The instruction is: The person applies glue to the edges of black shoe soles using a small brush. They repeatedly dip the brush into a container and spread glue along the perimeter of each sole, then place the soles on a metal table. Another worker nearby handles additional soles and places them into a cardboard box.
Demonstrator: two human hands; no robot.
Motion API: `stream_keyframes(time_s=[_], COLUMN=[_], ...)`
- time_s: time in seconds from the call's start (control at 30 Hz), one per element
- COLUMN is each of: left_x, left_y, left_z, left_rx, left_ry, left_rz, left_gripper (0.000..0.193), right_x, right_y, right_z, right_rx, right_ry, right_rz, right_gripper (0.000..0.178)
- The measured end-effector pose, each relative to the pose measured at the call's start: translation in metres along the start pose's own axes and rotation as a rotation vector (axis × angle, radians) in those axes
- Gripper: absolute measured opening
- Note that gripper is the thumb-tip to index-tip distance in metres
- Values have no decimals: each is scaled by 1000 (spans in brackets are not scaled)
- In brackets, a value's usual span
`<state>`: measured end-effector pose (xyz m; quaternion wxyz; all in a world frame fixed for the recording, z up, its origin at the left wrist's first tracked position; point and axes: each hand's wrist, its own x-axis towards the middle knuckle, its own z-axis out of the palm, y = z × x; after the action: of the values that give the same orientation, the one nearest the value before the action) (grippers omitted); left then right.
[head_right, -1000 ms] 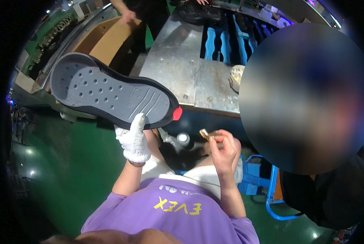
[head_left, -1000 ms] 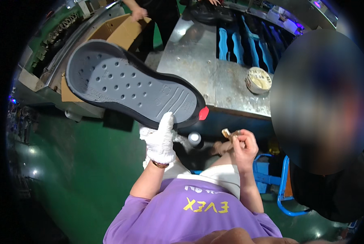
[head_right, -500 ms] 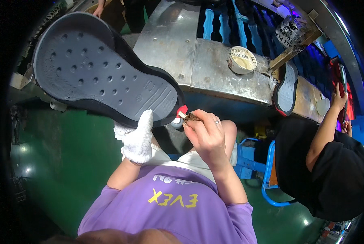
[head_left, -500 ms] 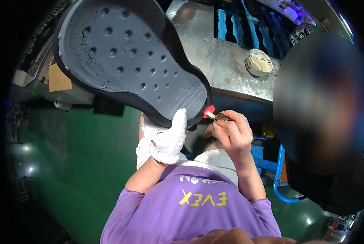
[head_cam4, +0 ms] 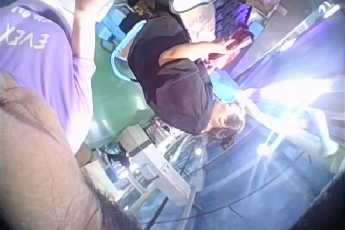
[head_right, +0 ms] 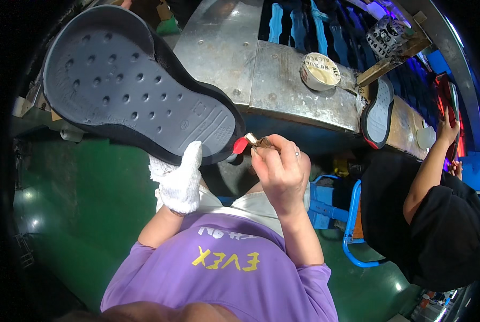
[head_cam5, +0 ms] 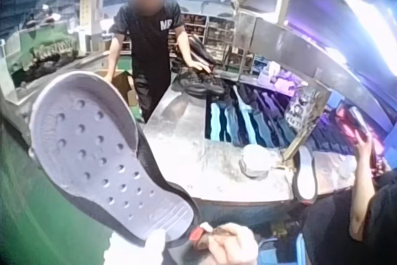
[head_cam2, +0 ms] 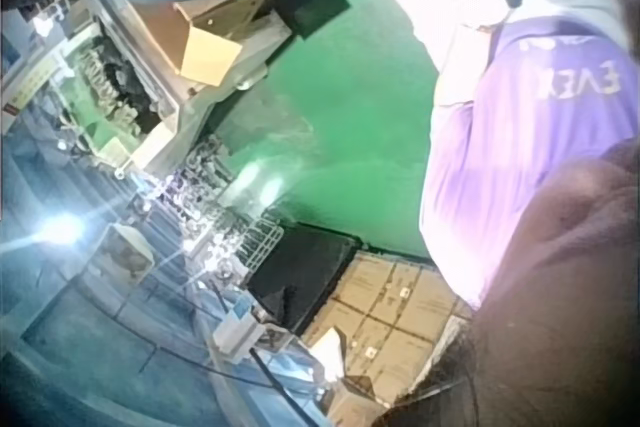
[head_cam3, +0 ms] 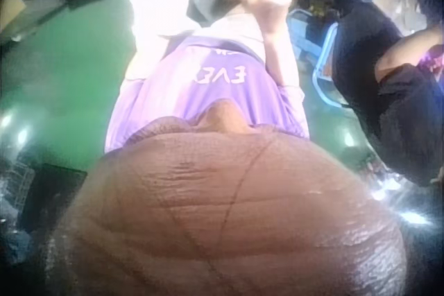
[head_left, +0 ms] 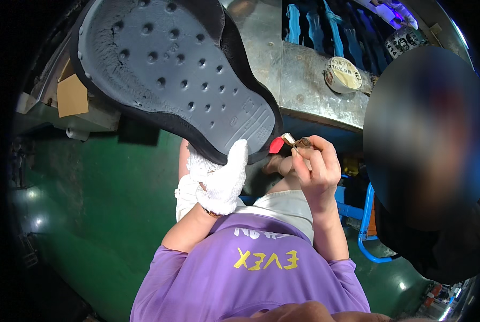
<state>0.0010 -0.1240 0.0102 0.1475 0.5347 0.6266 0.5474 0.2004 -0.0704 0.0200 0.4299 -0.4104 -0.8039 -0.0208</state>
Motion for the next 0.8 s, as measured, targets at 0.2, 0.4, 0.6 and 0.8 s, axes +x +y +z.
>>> stream_keyframes(time_s=[0.2,0.4,0.6,0.8], left_x=[5,3,3,3], left_y=[16,16,13,12], left_z=[4,10,14,17], left_rx=[-266,-417,-475,-558], left_ry=[90,109,107,130], left_rz=[-197,-288,-349,-375], left_gripper=[46,55,55,59], right_x=[-2,-1,2,5], right_y=[4,3,8,18], right_z=[0,-2,-6,-12], right_rx=[32,50,138,188], right_ry=[45,-77,-197,-274], right_rz=[-22,-27,-100,-210], right_gripper=[18,17,17,20])
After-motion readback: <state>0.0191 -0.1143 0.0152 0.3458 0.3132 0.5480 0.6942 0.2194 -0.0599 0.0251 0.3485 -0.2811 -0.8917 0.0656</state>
